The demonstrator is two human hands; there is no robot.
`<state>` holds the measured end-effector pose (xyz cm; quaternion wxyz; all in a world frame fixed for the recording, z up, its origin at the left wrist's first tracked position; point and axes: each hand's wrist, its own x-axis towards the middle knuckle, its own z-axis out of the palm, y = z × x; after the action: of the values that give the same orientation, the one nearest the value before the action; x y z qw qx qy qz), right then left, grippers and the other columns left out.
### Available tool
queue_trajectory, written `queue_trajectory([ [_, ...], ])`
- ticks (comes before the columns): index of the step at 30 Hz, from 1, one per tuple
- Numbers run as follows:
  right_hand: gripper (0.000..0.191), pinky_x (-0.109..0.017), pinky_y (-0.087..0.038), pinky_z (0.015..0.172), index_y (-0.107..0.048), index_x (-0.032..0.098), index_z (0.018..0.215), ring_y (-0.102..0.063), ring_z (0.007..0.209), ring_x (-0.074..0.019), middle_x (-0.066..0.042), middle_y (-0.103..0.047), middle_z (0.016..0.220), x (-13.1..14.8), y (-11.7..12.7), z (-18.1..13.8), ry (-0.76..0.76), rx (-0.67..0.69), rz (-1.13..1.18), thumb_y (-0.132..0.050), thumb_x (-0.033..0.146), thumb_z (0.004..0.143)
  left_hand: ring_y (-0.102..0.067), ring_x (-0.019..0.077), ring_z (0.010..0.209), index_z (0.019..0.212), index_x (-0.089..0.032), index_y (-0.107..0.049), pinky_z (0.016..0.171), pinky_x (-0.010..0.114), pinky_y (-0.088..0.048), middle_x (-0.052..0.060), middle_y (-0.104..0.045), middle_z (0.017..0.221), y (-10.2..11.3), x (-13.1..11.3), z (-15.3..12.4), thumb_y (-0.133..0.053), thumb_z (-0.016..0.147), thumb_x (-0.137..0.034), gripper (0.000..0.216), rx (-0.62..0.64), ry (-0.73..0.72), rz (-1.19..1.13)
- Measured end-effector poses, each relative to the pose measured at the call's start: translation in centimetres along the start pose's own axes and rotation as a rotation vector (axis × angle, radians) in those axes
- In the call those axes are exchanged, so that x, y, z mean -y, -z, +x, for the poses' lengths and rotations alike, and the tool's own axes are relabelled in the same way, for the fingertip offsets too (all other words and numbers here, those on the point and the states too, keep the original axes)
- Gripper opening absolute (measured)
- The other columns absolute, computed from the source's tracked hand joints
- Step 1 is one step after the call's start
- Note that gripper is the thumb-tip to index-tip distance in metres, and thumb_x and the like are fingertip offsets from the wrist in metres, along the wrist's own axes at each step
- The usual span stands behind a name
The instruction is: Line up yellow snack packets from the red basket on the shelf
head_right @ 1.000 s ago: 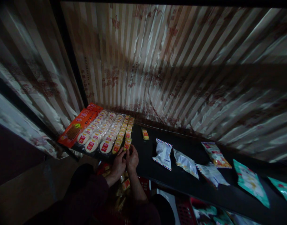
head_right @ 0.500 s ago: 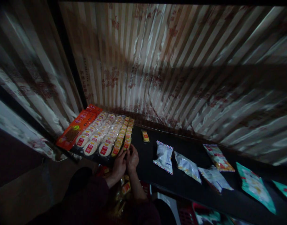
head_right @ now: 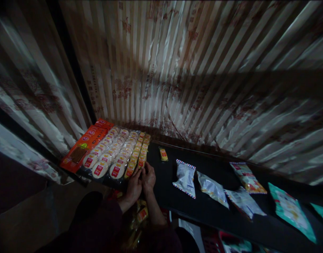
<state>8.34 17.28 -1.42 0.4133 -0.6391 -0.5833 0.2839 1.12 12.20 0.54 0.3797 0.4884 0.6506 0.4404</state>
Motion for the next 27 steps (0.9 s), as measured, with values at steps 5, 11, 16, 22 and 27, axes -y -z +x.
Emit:
queue_trajectory([
  [5, 0.044, -0.037, -0.045, 0.096, -0.066, 0.013, 0.108, -0.058, 0.106, -0.0215, -0.014, -0.065, 0.11, -0.4, -0.2, 0.3, 0.11, -0.044, 0.017, -0.041, 0.039, 0.083, -0.035, 0.0182, 0.137, 0.129, -0.011, -0.054, 0.117, 0.033, -0.024, 0.011, -0.042, 0.145, -0.2, 0.1, 0.2, -0.038, 0.065, 0.004, 0.068, 0.001, -0.008, 0.006],
  [11, 0.047, -0.041, -0.04, 0.103, -0.065, 0.015, 0.113, -0.05, 0.122, -0.0224, -0.014, -0.059, 0.127, -0.4, -0.4, 0.7, 0.102, -0.066, -0.009, -0.037, 0.042, 0.087, -0.037, 0.0174, 0.136, 0.128, -0.015, -0.055, 0.117, 0.034, -0.025, 0.007, -0.043, 0.144, -0.7, 1.1, 0.5, -0.04, 0.065, 0.003, 0.068, -0.037, -0.026, -0.025],
  [16, 0.056, -0.039, -0.039, 0.105, -0.059, 0.014, 0.124, -0.051, 0.123, -0.0219, -0.013, -0.059, 0.129, 0.5, -0.1, 0.5, 0.026, 0.04, 0.082, -0.034, 0.05, 0.088, -0.036, 0.0184, 0.136, 0.13, -0.014, -0.053, 0.117, 0.034, -0.024, 0.008, -0.042, 0.145, -1.0, 1.7, 0.6, -0.042, 0.068, -0.001, 0.064, -0.055, -0.076, -0.018],
  [22, 0.061, -0.037, -0.044, 0.101, -0.057, 0.012, 0.127, -0.057, 0.118, -0.0233, -0.014, -0.061, 0.126, 1.3, 0.3, 0.4, -0.06, 0.105, 0.167, -0.039, 0.053, 0.085, -0.035, 0.0191, 0.137, 0.132, -0.01, -0.051, 0.118, 0.034, -0.023, 0.011, -0.041, 0.145, -1.0, 1.6, 0.5, -0.04, 0.068, 0.0, 0.065, -0.055, -0.098, 0.013],
  [27, 0.058, -0.035, -0.046, 0.098, -0.057, 0.013, 0.126, -0.06, 0.114, -0.0227, -0.012, -0.064, 0.123, 1.3, 0.5, 0.6, -0.069, 0.126, 0.158, -0.04, 0.051, 0.085, -0.032, 0.0185, 0.138, 0.134, -0.012, -0.049, 0.118, 0.034, -0.023, 0.009, -0.039, 0.147, -0.9, 1.3, 0.4, -0.039, 0.066, 0.001, 0.07, -0.042, -0.109, 0.011],
])
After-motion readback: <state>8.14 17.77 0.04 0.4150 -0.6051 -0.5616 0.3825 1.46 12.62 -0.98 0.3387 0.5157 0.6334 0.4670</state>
